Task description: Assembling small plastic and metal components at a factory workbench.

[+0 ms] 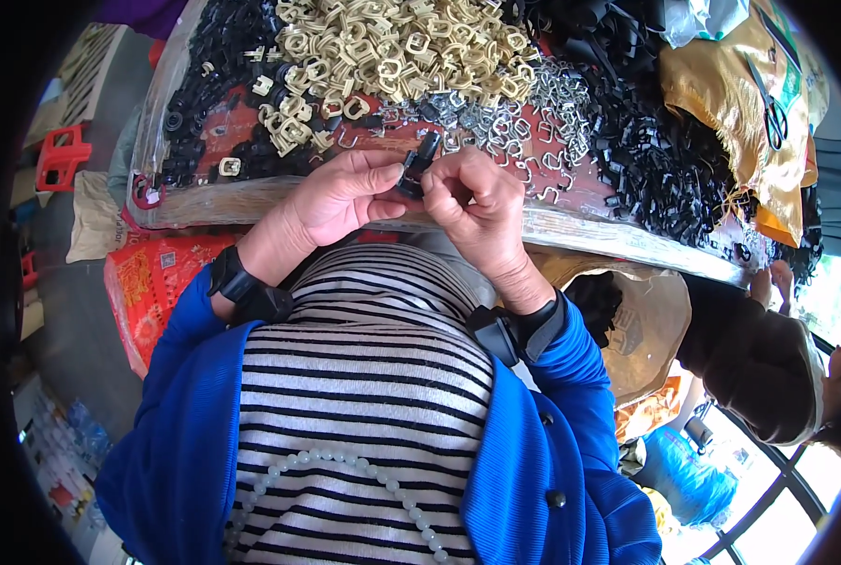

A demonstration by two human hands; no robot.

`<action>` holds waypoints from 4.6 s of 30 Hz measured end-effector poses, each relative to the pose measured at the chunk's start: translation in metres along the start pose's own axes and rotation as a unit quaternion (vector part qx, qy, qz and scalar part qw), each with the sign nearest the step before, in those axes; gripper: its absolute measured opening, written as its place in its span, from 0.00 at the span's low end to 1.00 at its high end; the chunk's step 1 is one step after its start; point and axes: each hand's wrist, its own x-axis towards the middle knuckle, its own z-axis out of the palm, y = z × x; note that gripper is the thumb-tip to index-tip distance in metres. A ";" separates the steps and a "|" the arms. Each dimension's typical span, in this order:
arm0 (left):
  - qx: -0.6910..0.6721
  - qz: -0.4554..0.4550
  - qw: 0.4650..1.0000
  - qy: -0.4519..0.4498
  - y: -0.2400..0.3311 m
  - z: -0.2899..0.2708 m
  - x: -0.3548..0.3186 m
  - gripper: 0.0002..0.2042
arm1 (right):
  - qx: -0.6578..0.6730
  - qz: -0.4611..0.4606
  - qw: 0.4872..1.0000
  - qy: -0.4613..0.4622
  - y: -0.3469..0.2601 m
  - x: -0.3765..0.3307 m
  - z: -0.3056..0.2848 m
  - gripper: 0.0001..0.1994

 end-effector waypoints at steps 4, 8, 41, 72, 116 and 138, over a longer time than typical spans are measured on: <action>0.020 -0.015 1.000 0.015 0.001 0.002 0.000 0.10 | -0.050 -0.052 0.997 -0.005 -0.001 0.001 -0.001 0.04; 0.033 -0.021 0.999 0.020 0.001 0.002 -0.001 0.09 | -0.087 -0.095 0.991 -0.023 -0.005 0.003 -0.003 0.04; 0.043 0.016 0.995 0.092 0.014 -0.022 -0.013 0.11 | -0.372 0.050 0.927 0.006 0.073 0.066 -0.030 0.09; 0.104 -0.048 0.993 0.013 0.025 -0.007 -0.018 0.13 | -0.146 -0.133 0.953 -0.230 -0.032 0.046 -0.017 0.18; 0.040 0.061 0.989 0.131 0.021 -0.023 -0.013 0.13 | -0.430 -0.136 0.888 -0.094 0.053 0.063 0.010 0.06; 0.034 0.050 0.991 0.119 0.016 -0.015 -0.008 0.10 | 0.267 0.219 0.925 -0.160 0.004 0.040 0.008 0.05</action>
